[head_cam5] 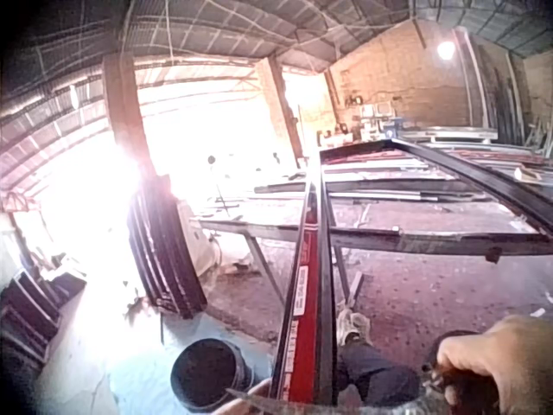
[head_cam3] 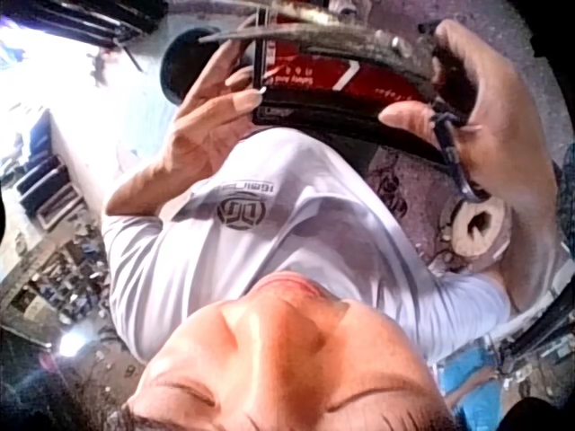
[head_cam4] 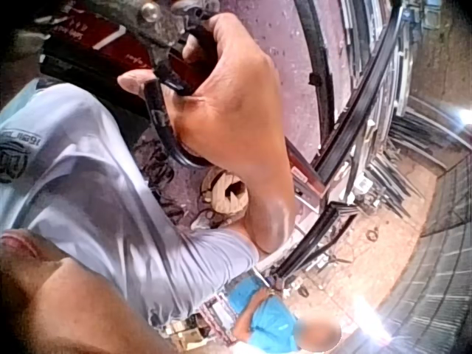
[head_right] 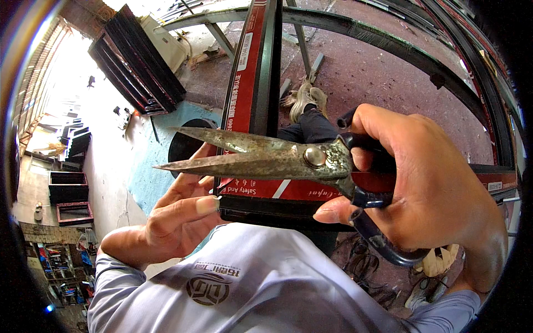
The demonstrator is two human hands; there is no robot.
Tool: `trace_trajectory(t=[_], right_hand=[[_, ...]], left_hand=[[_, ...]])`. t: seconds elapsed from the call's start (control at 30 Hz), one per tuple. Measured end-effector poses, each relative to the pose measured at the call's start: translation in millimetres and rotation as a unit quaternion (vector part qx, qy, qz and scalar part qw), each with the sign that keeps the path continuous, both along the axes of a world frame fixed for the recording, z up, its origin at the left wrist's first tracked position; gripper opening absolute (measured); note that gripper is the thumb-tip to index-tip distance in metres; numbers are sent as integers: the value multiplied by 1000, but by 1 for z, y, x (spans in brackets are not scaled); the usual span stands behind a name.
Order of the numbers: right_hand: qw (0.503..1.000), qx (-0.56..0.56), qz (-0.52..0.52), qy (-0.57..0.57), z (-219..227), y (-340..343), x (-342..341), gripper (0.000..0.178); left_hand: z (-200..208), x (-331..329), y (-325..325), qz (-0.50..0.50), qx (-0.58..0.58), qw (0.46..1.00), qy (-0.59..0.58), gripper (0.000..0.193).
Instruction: The person installs a black rubber seal onto a red window frame. They use shears to trim the seal at the corners and press it into the frame channel. The person works on multiple sides of the frame, cutting and fitting the seal as needed.
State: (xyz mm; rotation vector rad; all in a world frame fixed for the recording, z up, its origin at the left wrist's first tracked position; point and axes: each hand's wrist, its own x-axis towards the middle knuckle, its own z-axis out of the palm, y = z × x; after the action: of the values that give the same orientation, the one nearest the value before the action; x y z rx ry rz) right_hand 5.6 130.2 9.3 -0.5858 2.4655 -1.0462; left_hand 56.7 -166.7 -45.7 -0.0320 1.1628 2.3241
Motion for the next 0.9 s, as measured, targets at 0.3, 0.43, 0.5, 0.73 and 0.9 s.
trace_trajectory(t=[0.3,0.43,0.5,0.73,0.9], right_hand=[[1000,-6,-6,-3,-1,-1,1,58],[1000,4,-5,-6,1,-1,2,57],[1000,5,6,19,-1,0,2,57],[1000,-12,-18,6,-1,-3,5,58],[999,4,-28,21,1,-5,5,58]], left_hand=[[5,-1,4,0,-13,1000,-10,84],[3,1,3,2,-12,1000,-8,83],[5,2,4,3,-17,1000,-12,82],[8,0,3,-35,-68,997,21,80],[7,-4,3,-57,-79,995,31,81]])
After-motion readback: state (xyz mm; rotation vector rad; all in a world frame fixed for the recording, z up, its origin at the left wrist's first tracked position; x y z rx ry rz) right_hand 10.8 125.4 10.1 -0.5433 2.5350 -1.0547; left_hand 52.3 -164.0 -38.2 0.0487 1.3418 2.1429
